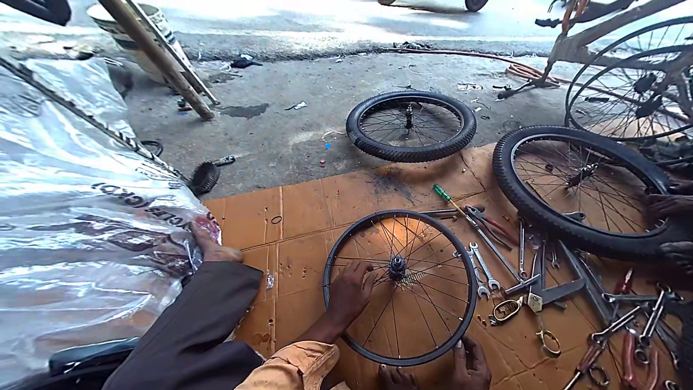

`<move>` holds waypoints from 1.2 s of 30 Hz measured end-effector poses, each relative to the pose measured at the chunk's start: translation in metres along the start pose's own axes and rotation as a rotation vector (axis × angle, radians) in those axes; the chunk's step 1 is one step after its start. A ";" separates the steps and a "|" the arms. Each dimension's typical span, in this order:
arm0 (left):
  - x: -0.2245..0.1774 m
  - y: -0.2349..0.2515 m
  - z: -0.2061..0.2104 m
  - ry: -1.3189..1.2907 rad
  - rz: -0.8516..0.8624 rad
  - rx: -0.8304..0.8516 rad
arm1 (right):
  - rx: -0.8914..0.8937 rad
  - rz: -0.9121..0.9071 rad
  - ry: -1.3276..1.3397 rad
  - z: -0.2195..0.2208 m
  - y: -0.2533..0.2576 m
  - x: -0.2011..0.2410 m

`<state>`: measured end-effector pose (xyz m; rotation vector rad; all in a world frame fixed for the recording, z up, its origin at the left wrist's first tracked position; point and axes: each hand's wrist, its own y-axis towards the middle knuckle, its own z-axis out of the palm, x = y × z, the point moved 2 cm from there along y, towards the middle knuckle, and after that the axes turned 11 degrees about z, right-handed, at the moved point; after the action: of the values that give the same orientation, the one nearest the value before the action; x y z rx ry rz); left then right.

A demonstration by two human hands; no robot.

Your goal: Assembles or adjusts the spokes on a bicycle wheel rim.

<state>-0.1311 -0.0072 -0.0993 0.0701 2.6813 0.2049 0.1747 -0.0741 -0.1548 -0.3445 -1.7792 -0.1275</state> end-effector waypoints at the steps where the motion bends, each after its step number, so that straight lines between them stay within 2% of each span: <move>1: 0.002 0.004 0.000 0.011 0.015 -0.027 | -0.001 0.000 -0.001 0.000 0.000 0.000; 6: 0.009 0.024 0.002 0.098 0.013 0.177 | -0.002 -0.004 -0.011 -0.001 -0.001 -0.002; 13: 0.000 0.031 -0.009 0.201 0.029 0.347 | -0.007 0.023 -0.024 -0.001 -0.001 0.000; 18: -0.029 0.012 -0.024 0.057 -0.229 0.561 | -0.008 0.041 -0.052 -0.001 -0.002 0.001; 22: -0.025 -0.004 -0.013 0.101 -0.302 0.506 | -0.021 0.046 -0.065 0.000 -0.002 0.002; 28: -0.009 0.015 -0.027 0.216 -0.331 0.431 | -0.010 0.022 -0.058 -0.002 0.000 -0.004; 34: -0.013 0.020 -0.013 -0.003 -0.165 0.623 | -0.017 0.021 -0.050 0.000 -0.001 -0.004; 36: -0.017 0.018 -0.002 0.011 -0.180 0.622 | -0.015 0.026 -0.051 0.001 -0.002 -0.003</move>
<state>-0.1162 0.0088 -0.0870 0.0167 2.6395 -0.6865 0.1742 -0.0760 -0.1580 -0.3843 -1.8241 -0.1150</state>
